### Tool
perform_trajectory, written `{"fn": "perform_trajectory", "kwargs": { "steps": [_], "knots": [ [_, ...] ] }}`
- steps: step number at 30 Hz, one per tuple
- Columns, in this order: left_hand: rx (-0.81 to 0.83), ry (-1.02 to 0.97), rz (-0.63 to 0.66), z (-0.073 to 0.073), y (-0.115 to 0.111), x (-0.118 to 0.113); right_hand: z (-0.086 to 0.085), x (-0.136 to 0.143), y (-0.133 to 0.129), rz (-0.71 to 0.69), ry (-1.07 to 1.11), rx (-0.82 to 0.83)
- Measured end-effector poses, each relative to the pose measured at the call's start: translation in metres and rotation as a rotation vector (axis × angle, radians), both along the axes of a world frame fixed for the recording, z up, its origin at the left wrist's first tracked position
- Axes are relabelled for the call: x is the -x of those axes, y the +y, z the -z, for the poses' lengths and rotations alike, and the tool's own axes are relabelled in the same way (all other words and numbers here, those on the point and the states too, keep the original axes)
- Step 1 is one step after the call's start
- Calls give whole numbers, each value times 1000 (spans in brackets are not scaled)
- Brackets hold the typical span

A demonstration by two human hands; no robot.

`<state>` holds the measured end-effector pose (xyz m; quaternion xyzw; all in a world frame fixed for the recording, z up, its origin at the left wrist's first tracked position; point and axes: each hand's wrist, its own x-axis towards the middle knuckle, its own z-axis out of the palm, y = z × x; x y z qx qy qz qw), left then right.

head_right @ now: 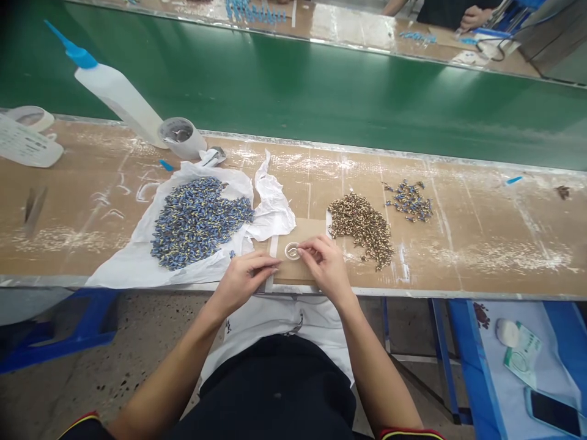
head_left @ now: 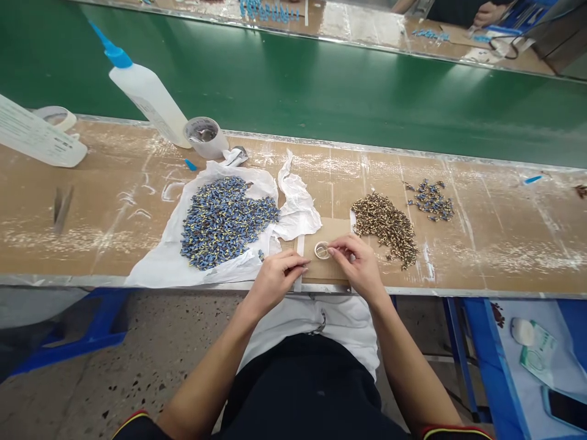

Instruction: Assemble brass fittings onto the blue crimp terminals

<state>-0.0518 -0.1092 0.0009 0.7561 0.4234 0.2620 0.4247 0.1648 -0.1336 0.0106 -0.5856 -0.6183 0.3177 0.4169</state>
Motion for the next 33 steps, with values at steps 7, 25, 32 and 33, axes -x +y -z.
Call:
{"fn": "perform_trajectory", "kwargs": {
  "steps": [7,25,32,33],
  "knots": [
    [67,-40,1,-3,-3,-8,6,8,3,-19,-60,-86],
    [39,-8,26,4,3,-20,12,4,-2,174,270,21],
    [57,-40,19,6,4,-22,0,7,-16,198,296,5],
    [59,-47,18,5,4,-22,-3,8,-18,177,242,-7]
  ]
}}
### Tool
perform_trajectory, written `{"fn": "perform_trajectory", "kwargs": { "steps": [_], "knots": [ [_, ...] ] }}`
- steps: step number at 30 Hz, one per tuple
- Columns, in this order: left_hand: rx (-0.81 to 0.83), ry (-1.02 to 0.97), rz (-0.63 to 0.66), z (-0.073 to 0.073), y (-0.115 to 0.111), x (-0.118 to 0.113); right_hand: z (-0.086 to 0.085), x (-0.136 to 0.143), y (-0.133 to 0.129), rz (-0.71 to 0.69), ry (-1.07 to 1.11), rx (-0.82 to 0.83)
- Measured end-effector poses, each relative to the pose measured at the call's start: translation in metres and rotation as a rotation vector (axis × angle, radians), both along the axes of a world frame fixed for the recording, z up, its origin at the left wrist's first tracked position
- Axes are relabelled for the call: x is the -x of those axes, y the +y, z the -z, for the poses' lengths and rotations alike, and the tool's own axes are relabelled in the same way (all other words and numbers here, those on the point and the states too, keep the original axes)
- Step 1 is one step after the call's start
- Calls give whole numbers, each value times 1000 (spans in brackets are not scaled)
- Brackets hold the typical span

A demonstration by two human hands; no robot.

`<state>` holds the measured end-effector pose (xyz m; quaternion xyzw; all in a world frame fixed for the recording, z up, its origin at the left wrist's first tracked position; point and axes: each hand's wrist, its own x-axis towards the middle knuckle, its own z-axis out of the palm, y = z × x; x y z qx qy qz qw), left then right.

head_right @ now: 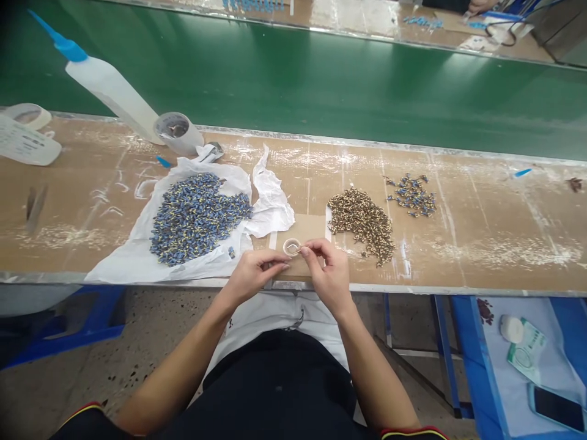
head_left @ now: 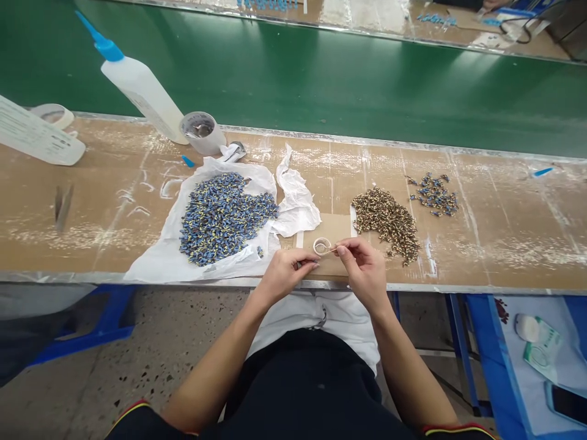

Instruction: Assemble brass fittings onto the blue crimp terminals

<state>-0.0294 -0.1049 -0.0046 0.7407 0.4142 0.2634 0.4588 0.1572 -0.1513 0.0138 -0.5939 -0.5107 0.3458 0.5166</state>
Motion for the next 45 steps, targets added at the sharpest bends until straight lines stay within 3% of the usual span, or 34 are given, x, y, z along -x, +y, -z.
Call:
{"fn": "perform_trajectory", "kwargs": {
  "steps": [7,45],
  "knots": [
    [6,0,14,-1,1,0,-10,6,-3,-91,-286,-71],
    [-1,-5,34,2,1,2,-11,9,-1,-203,-376,-116]
  ]
}}
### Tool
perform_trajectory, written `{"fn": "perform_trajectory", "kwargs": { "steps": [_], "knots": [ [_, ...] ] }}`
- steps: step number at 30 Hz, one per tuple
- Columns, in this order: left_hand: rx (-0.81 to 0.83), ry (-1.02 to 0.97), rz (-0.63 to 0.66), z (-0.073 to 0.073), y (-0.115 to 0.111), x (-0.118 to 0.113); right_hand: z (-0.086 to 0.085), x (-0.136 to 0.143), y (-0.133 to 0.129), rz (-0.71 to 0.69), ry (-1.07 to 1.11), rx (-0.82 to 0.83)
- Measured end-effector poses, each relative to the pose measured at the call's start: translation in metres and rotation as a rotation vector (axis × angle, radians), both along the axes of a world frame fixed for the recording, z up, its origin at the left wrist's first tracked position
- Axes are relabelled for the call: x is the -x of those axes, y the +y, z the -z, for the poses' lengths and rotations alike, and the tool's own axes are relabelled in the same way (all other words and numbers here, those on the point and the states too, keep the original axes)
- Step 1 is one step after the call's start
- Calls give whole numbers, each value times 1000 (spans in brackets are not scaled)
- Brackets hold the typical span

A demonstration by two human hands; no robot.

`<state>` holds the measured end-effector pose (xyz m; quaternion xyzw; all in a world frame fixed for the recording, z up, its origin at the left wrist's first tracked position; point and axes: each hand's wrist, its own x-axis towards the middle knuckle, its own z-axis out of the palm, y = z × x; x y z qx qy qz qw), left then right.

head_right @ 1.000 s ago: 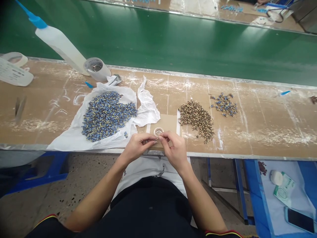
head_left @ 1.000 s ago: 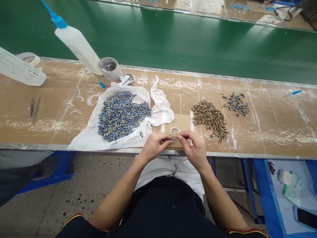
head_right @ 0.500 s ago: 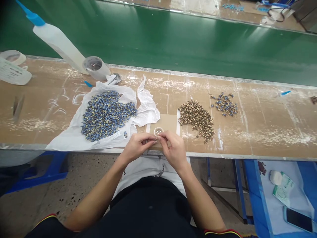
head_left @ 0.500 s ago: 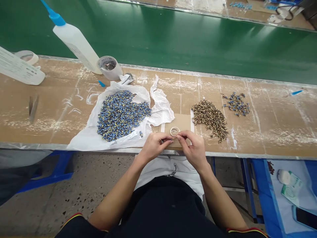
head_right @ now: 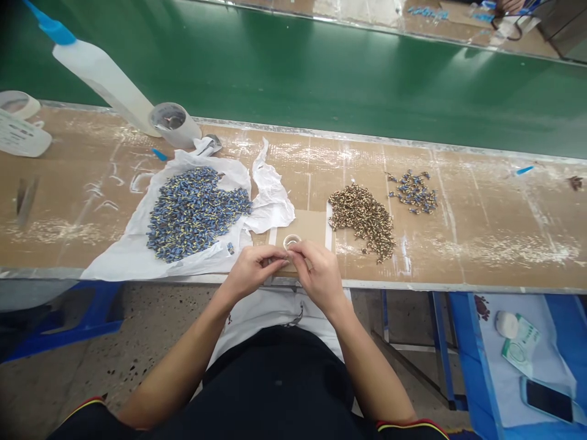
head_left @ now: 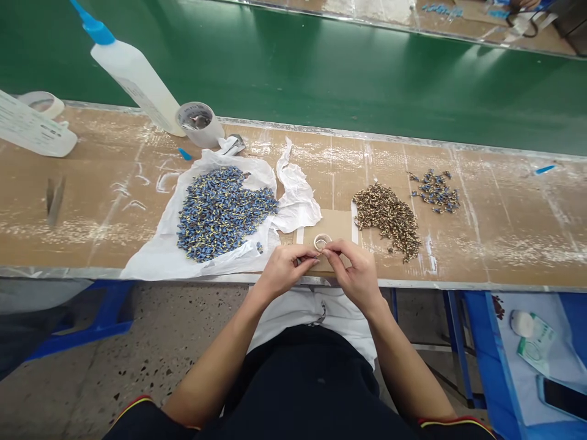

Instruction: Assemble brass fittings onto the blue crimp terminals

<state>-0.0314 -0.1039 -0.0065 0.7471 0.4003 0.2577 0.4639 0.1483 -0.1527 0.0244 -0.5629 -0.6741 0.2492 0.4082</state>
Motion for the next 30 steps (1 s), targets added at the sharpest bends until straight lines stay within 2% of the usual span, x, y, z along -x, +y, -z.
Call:
{"fn": "perform_trajectory", "kwargs": {
  "steps": [10,17,24,27,30],
  "knots": [
    [-23,9,-4,1,-1,0,0,-2,2,33,65,15],
    [-27,11,-23,0,-2,1,10,-14,9,181,149,-30],
    [-42,10,-27,1,-1,3,16,-13,9,109,45,-26],
    [-61,17,-41,3,1,5,13,-31,-2,213,-26,-37],
    [-71,26,-37,5,2,5,13,-63,-19,411,-142,-20]
  ]
}}
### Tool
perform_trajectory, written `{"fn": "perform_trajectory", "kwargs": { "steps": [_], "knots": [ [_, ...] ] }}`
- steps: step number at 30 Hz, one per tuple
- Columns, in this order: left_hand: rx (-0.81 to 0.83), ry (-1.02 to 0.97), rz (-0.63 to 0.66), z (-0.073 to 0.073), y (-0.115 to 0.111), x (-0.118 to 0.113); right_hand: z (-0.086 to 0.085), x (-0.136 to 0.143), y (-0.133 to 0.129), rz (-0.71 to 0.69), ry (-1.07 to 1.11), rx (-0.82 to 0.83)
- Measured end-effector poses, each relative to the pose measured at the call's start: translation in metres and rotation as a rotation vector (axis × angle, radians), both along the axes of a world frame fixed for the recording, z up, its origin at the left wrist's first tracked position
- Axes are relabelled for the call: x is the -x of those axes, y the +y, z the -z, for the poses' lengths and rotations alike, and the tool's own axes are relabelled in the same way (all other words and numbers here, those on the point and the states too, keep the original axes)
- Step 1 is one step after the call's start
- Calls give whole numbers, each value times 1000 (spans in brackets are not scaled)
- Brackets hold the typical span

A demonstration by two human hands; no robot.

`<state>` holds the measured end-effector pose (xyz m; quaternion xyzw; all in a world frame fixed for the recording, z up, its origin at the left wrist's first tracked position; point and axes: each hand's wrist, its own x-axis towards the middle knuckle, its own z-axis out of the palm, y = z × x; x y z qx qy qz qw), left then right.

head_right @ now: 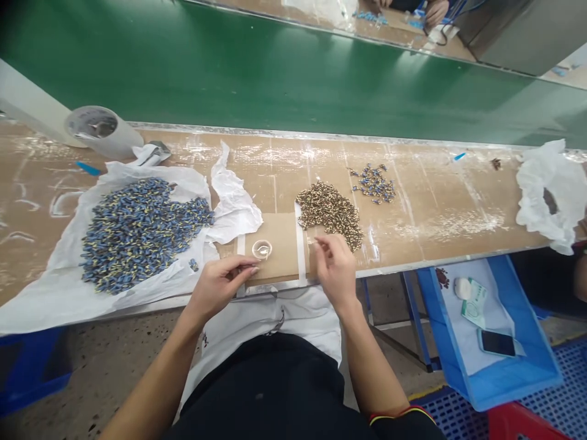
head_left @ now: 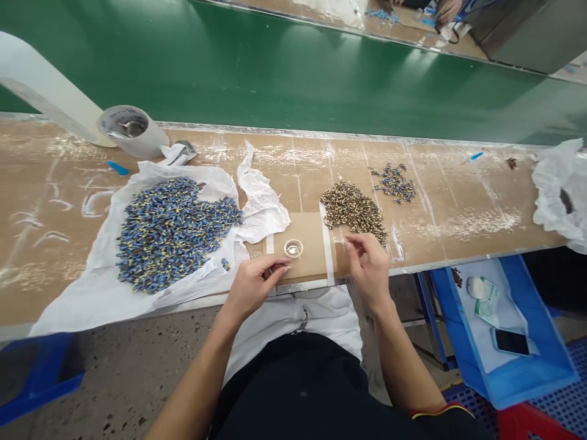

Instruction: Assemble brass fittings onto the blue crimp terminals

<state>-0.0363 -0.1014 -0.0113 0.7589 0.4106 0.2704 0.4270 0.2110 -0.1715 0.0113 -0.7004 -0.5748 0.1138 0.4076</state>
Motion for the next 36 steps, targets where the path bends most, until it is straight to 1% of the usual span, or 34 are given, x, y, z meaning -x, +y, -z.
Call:
{"fn": "perform_trajectory", "kwargs": {
  "steps": [1,3,6,9,12,16,23,26,28,29,30,32,34,36],
  "knots": [
    [-3,4,0,0,0,0,2,-11,-6,63,-35,20],
    [-6,12,-5,1,1,0,6,-29,-16,143,-90,81],
    [-8,11,-14,2,1,0,14,-42,-23,186,-137,152],
    [-7,7,-13,3,0,0,17,-40,-19,201,-181,174],
    [-8,8,-15,3,0,0,17,-34,-11,179,-223,232],
    [-16,0,-7,1,-1,0,17,-33,-3,156,-215,301],
    [-21,-11,-15,1,-1,0,12,-31,-1,124,-260,346],
    [-25,-27,-7,3,-1,0,9,-37,-3,106,-247,364],
    [-28,-43,-8,2,-2,0,8,-43,-6,77,-190,368],
    [-26,-50,-13,0,-3,0,7,-46,-8,58,-126,370],
    [-22,-53,-18,-2,-4,0,7,-49,-9,40,-31,373],
    [-14,-47,-16,-10,-8,-1,3,-49,-13,12,230,383],
    [-24,-32,11,-21,-14,-5,-2,-43,-15,3,478,374],
    [-54,-23,47,-33,-20,-10,-9,-30,-17,-10,644,341]
  ]
}}
